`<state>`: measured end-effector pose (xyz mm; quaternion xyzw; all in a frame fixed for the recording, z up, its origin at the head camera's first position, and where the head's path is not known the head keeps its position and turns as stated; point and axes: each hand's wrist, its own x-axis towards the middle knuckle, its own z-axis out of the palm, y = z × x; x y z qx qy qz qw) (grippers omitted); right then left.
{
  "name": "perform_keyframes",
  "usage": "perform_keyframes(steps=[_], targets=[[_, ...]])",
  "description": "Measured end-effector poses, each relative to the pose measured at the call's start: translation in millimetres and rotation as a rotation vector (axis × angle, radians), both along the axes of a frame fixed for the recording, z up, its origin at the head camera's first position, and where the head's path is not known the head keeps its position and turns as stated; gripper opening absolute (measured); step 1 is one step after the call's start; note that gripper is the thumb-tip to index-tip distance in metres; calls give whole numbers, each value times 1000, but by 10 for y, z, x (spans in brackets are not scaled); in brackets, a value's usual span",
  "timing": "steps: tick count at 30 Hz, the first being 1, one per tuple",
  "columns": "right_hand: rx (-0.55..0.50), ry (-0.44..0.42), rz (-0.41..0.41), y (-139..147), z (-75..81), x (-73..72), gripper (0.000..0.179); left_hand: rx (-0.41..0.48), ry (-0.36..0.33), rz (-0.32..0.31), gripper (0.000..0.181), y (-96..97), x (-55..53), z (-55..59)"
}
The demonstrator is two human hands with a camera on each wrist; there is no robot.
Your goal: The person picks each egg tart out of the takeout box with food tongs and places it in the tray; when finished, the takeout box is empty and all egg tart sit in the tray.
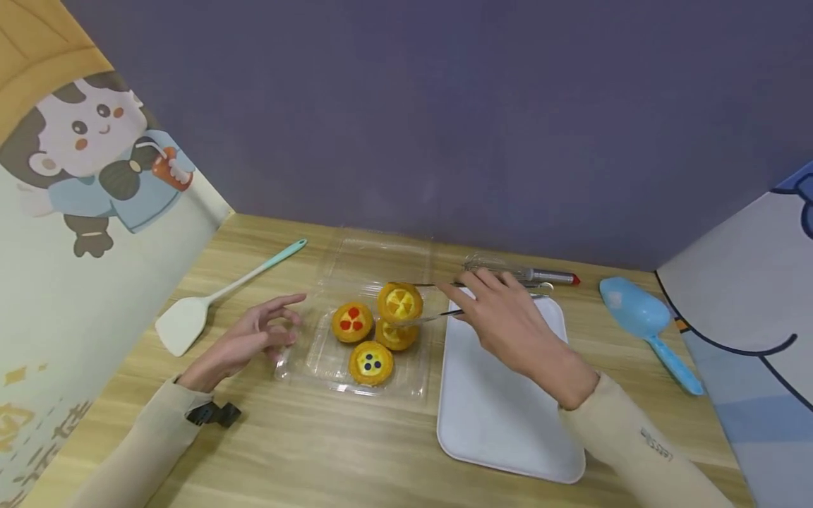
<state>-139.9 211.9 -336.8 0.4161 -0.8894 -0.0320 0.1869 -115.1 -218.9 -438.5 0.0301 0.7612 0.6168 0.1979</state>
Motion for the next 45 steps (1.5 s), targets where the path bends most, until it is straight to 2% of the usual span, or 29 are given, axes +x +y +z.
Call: perform_keyframes(steps=[3,9,16,20,26,32,45], targets=[[-38,18,-27,132,-33,-9,61,2,-5,3,81,-32,38,-26],[-49,15,-103,412,-124,-37,62,8,-5,10,82,-88,62,-67],[-29,7,-135,757,-301,-121,64,1,21,-1,82,-127,27,-27],[4,-36,-150,869,-367,-163,62,5,25,-3,83,-133,29,15],[9,-80,-156,873,-484,-227,55,21,7,-1,83,-125,31,37],[17,-120,-183,838,-586,-238,51,-1,-2,-9,81,-98,42,20],[27,-170,-212,778,-600,-263,51,9,17,-5,82,-95,70,54]])
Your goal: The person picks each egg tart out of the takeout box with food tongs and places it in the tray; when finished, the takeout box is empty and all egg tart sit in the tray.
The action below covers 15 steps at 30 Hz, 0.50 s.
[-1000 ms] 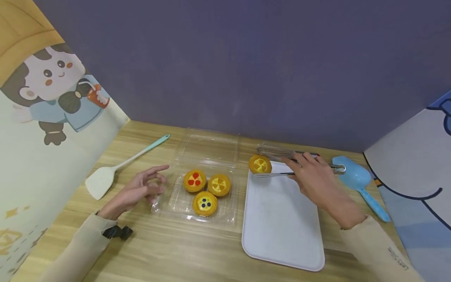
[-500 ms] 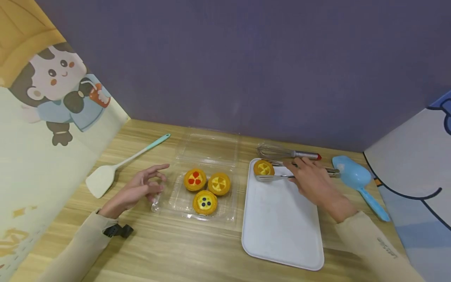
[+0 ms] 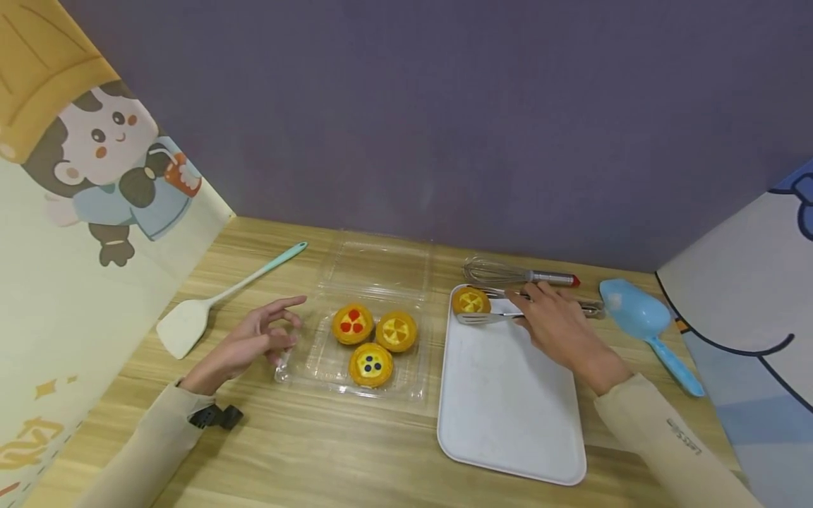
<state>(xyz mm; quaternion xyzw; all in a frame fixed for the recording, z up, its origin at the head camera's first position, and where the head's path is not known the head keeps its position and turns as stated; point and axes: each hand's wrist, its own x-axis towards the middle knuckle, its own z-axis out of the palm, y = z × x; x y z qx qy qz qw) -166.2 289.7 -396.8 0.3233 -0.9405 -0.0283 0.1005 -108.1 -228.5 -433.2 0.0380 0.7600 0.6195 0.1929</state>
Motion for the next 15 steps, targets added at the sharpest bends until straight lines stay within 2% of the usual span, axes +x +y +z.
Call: perform_keyframes(steps=[9,15], targets=[[-9,-30,-18,27,-46,20,50,-7,2,-1,83,5,-6,5],[-20,-48,-21,42,-37,27,58,-12,-5,7,81,4,1,-4]])
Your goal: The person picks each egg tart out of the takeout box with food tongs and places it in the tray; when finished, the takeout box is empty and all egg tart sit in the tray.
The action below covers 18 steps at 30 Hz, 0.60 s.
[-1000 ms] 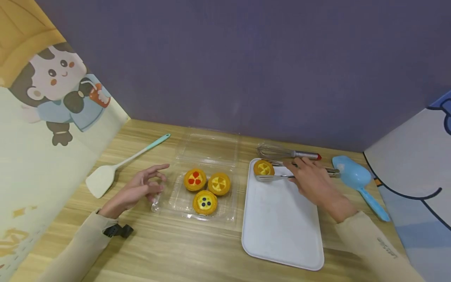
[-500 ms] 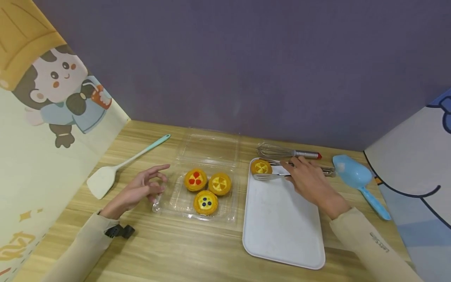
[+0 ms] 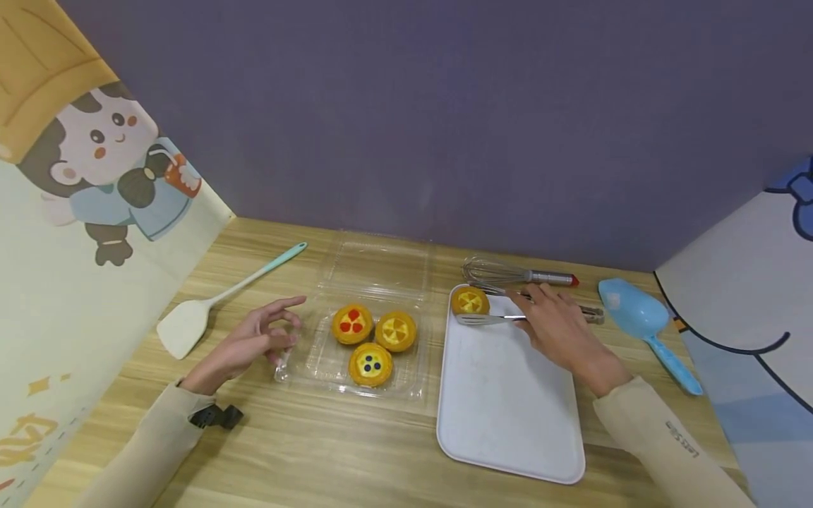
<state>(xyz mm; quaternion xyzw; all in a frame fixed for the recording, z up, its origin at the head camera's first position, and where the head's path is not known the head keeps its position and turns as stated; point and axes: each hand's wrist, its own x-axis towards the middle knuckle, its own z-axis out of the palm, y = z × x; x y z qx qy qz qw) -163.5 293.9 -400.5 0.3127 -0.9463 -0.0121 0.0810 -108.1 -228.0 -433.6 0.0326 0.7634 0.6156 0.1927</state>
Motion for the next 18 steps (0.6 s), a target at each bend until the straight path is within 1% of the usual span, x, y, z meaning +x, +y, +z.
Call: perform_keyframes(steps=[4,9,13,18], targets=[[-34,16,19,10,-11,15,62,8,-10,3,82,-8,8,-10],[-71,51,31,16,4,61,65,14,4,-8,82,-4,-13,9],[-90,70,27,-8,52,108,66,4,9,-3,82,5,-27,20],[-105,79,36,-77,127,176,67,-12,5,-3,82,4,-13,9]])
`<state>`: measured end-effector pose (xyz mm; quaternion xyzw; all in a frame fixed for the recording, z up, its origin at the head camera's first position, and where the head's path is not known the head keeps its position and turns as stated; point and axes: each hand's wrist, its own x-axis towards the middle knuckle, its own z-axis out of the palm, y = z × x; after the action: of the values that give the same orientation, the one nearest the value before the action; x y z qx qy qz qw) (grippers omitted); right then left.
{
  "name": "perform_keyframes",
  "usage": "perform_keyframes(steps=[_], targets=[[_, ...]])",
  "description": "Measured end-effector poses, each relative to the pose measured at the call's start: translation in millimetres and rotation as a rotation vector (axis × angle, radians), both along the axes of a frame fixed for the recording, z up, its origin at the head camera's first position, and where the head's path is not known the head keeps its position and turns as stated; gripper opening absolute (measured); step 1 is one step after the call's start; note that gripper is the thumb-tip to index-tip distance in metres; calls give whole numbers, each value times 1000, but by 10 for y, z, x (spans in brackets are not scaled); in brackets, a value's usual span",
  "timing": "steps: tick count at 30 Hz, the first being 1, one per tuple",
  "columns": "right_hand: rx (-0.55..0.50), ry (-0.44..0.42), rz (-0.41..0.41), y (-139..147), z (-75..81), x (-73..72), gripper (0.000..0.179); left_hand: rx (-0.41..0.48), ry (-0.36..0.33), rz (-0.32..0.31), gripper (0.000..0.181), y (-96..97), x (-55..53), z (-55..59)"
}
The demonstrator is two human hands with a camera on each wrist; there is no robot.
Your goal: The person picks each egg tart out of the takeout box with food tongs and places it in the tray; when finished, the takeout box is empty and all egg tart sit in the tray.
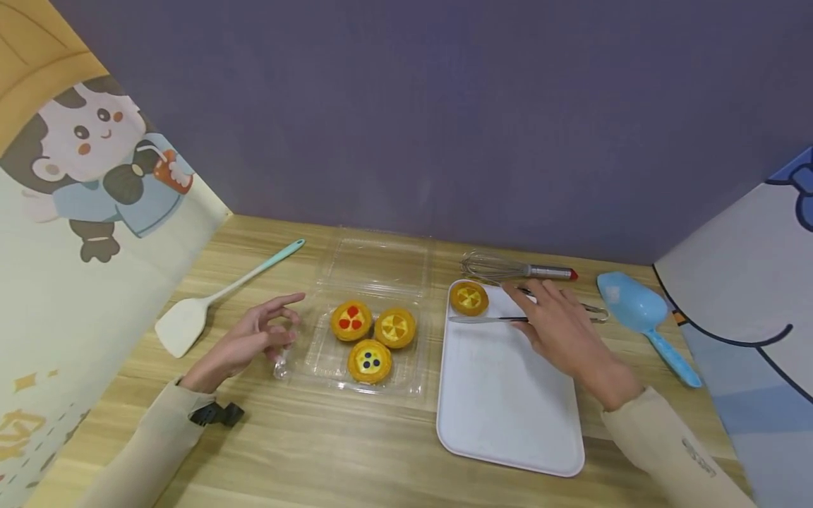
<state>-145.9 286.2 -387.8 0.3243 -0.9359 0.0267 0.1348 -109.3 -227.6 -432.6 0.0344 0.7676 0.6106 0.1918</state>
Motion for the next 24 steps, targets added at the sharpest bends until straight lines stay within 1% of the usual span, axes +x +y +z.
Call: perform_keyframes(steps=[5,8,11,13,17,24], targets=[[-30,53,55,-128,73,63,72,-1,-19,9,81,-7,10,2],[-42,69,85,-231,111,97,72,-6,-15,4,81,-11,8,7],[-49,48,93,-345,145,124,71,-14,-9,1,80,-4,2,10],[-54,20,92,-425,155,136,70,-17,-10,0,80,2,0,10],[-61,-26,102,-608,144,150,67,-16,-14,1,80,5,2,9],[-56,-67,174,-973,133,151,63,-6,-11,6,81,-4,2,11]])
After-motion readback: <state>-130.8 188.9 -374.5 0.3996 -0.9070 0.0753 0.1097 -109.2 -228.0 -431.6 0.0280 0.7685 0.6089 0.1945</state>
